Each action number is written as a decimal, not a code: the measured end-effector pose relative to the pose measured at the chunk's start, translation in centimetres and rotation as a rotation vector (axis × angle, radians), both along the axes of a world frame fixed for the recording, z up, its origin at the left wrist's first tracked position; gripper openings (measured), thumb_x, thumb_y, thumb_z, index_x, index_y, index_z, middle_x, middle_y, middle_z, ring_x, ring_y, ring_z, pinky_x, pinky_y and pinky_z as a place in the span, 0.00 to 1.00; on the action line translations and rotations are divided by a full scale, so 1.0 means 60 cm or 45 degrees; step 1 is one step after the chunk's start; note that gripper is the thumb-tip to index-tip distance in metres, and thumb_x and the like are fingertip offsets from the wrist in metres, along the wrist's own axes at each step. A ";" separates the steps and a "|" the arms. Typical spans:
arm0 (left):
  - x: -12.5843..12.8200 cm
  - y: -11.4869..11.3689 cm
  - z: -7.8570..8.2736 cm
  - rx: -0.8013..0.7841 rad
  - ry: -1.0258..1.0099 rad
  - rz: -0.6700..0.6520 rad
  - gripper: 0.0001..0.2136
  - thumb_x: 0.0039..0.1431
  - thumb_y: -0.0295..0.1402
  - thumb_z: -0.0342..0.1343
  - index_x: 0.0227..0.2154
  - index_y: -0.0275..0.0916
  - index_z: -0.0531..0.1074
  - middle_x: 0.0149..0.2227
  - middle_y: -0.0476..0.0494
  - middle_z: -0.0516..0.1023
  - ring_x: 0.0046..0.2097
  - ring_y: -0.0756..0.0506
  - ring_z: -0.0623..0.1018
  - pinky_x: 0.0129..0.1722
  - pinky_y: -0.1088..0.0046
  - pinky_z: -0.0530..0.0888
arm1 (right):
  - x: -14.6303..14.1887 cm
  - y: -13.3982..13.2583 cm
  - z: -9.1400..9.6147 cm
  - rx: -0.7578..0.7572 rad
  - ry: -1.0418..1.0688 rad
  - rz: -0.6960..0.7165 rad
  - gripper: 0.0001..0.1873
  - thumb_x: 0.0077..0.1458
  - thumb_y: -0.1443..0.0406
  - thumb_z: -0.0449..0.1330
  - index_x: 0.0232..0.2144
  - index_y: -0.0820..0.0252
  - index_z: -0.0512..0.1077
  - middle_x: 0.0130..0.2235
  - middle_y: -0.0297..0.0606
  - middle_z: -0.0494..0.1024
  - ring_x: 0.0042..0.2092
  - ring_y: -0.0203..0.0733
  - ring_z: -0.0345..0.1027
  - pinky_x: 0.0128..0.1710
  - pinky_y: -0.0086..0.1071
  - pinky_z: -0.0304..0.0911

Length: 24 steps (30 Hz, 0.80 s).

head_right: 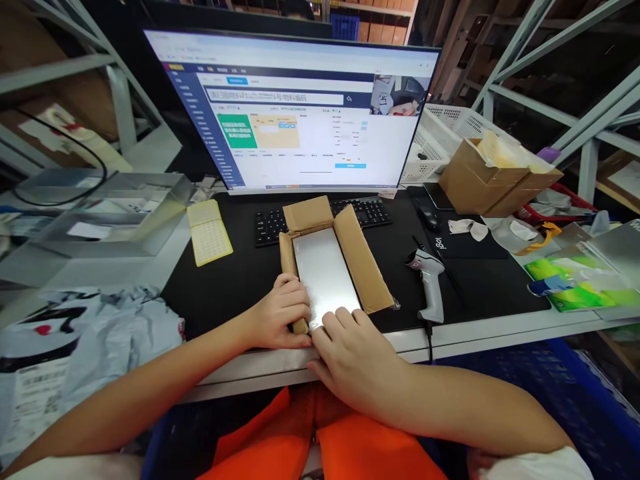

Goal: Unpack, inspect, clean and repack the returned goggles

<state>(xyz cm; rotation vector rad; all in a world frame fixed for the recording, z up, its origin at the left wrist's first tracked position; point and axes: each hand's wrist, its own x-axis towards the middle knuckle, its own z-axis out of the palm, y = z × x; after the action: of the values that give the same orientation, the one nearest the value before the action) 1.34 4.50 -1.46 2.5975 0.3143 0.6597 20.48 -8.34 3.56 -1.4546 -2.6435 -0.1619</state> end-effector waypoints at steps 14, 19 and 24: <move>0.012 0.007 -0.005 0.179 -0.183 -0.017 0.21 0.63 0.47 0.58 0.21 0.39 0.65 0.23 0.51 0.68 0.32 0.47 0.67 0.44 0.62 0.60 | 0.024 0.009 -0.073 0.341 0.319 0.021 0.10 0.63 0.69 0.57 0.28 0.58 0.67 0.30 0.37 0.71 0.34 0.43 0.59 0.35 0.39 0.50; 0.009 0.002 -0.002 0.231 -0.274 -0.054 0.16 0.63 0.43 0.61 0.24 0.39 0.67 0.23 0.52 0.69 0.32 0.48 0.68 0.43 0.63 0.60 | 0.045 0.006 -0.095 0.438 0.419 0.160 0.02 0.61 0.71 0.60 0.36 0.62 0.72 0.33 0.39 0.76 0.37 0.43 0.65 0.36 0.38 0.56; 0.011 0.004 -0.003 0.242 -0.256 -0.050 0.15 0.61 0.42 0.61 0.24 0.40 0.66 0.24 0.52 0.70 0.32 0.48 0.69 0.43 0.62 0.60 | 0.061 0.009 -0.106 0.453 0.458 0.234 0.05 0.60 0.71 0.62 0.39 0.60 0.73 0.33 0.38 0.77 0.39 0.42 0.68 0.38 0.37 0.58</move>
<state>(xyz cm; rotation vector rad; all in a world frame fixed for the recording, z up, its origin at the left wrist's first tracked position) 1.99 4.75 -1.64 2.6767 0.1430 0.9708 24.13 -7.78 -2.79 -1.0150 -2.2947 -0.3023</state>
